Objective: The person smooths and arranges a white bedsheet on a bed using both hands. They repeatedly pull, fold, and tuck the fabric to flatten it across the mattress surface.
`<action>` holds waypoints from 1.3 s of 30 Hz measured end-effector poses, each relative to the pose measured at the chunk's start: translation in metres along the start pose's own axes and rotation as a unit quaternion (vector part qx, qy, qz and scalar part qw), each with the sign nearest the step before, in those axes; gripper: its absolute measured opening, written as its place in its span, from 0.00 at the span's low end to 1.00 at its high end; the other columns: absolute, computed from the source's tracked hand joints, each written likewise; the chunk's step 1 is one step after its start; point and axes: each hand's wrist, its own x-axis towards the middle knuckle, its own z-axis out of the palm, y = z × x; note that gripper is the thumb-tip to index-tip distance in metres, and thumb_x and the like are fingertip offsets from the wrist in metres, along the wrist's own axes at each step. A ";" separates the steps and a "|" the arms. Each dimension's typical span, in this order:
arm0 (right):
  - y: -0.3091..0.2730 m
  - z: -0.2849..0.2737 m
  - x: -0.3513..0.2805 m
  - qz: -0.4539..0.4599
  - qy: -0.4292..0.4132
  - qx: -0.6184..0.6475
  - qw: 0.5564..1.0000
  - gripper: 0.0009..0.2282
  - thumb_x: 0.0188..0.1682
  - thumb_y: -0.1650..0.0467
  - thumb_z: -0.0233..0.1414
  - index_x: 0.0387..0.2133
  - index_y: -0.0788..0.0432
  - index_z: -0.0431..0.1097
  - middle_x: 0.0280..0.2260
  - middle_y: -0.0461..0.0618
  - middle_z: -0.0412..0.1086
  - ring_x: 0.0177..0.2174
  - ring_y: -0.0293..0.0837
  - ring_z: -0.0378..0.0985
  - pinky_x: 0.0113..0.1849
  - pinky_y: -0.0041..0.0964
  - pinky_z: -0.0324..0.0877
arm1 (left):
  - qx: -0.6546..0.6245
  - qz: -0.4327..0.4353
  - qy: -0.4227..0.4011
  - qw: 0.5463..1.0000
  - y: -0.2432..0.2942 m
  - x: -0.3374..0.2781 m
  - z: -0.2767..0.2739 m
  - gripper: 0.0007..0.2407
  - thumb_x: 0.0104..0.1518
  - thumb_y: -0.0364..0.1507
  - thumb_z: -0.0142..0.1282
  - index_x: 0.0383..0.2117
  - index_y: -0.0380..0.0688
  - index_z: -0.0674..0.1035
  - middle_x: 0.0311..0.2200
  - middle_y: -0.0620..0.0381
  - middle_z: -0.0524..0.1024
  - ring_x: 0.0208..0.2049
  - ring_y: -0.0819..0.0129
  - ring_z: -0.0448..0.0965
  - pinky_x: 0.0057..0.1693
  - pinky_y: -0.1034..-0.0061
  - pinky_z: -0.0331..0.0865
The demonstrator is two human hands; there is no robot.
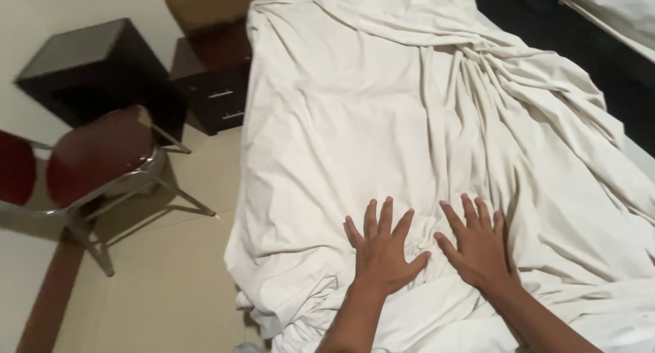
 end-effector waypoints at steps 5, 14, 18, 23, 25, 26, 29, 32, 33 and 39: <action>0.003 0.002 0.000 0.002 0.020 0.027 0.999 0.30 0.47 0.54 0.48 0.65 0.45 0.59 0.66 0.64 0.52 0.65 0.65 0.49 0.60 0.71 0.42 | -0.002 -0.014 0.049 0.999 -0.010 0.009 0.036 0.32 0.49 0.51 0.59 0.61 0.53 0.73 0.68 0.43 0.57 0.72 0.47 0.46 0.66 0.25 0.28; -0.003 -0.002 -0.001 0.006 0.035 0.055 0.998 0.29 0.48 0.55 0.49 0.64 0.46 0.61 0.66 0.64 0.53 0.65 0.65 0.50 0.60 0.69 0.43 | 0.005 0.002 0.106 0.994 -0.011 0.006 0.039 0.26 0.54 0.47 0.56 0.59 0.52 0.76 0.67 0.40 0.60 0.71 0.45 0.50 0.66 0.30 0.32; -0.004 -0.003 -0.002 0.011 0.041 0.065 0.997 0.28 0.48 0.55 0.49 0.64 0.46 0.62 0.66 0.64 0.54 0.65 0.64 0.51 0.61 0.68 0.43 | 0.006 0.000 0.104 0.995 -0.012 0.003 0.040 0.25 0.55 0.46 0.55 0.59 0.52 0.76 0.67 0.42 0.61 0.71 0.46 0.51 0.68 0.32 0.34; -0.006 -0.007 -0.004 0.016 0.042 0.080 0.996 0.27 0.48 0.56 0.50 0.63 0.47 0.63 0.66 0.64 0.54 0.65 0.65 0.51 0.61 0.66 0.44 | 0.012 0.001 0.114 0.993 -0.013 -0.001 0.044 0.24 0.56 0.43 0.55 0.59 0.50 0.76 0.67 0.41 0.62 0.70 0.45 0.52 0.68 0.35 0.35; -0.006 -0.006 -0.002 0.017 0.047 0.077 0.996 0.27 0.48 0.56 0.50 0.63 0.47 0.63 0.66 0.64 0.54 0.65 0.65 0.51 0.61 0.66 0.44 | 0.015 0.009 0.120 0.993 -0.015 0.000 0.046 0.24 0.56 0.43 0.55 0.59 0.50 0.76 0.66 0.41 0.62 0.70 0.45 0.52 0.67 0.35 0.35; -0.005 -0.006 -0.002 0.014 0.044 0.074 0.996 0.27 0.48 0.56 0.50 0.62 0.47 0.63 0.65 0.64 0.54 0.65 0.65 0.51 0.60 0.66 0.44 | 0.016 0.008 0.124 0.992 -0.014 -0.002 0.047 0.24 0.56 0.43 0.55 0.58 0.51 0.76 0.66 0.41 0.62 0.70 0.45 0.52 0.67 0.35 0.36; -0.006 -0.007 -0.002 0.013 0.046 0.075 0.996 0.27 0.47 0.57 0.50 0.62 0.47 0.63 0.65 0.64 0.54 0.64 0.65 0.51 0.60 0.66 0.44 | 0.017 0.001 0.123 0.992 -0.014 -0.001 0.046 0.24 0.55 0.42 0.55 0.58 0.51 0.76 0.66 0.42 0.62 0.70 0.46 0.52 0.67 0.35 0.36; -0.006 -0.004 -0.004 0.015 0.045 0.073 0.996 0.27 0.47 0.57 0.51 0.62 0.47 0.63 0.65 0.63 0.55 0.64 0.64 0.51 0.60 0.66 0.45 | 0.007 -0.003 0.123 0.992 -0.014 -0.001 0.046 0.23 0.56 0.42 0.55 0.58 0.51 0.77 0.66 0.42 0.62 0.70 0.46 0.52 0.68 0.35 0.36; -0.006 -0.003 -0.004 0.013 0.046 0.071 0.996 0.27 0.47 0.57 0.51 0.62 0.47 0.63 0.65 0.63 0.55 0.64 0.64 0.51 0.60 0.66 0.45 | 0.005 -0.003 0.125 0.992 -0.014 -0.001 0.046 0.23 0.56 0.42 0.55 0.58 0.51 0.77 0.66 0.42 0.62 0.70 0.46 0.52 0.68 0.35 0.36; -0.005 0.000 -0.003 0.003 0.053 0.066 0.996 0.27 0.47 0.58 0.50 0.62 0.48 0.62 0.65 0.63 0.55 0.64 0.64 0.52 0.61 0.65 0.45 | -0.003 -0.008 0.121 0.993 -0.015 -0.001 0.046 0.24 0.54 0.42 0.56 0.58 0.50 0.76 0.67 0.42 0.61 0.70 0.46 0.51 0.67 0.36 0.35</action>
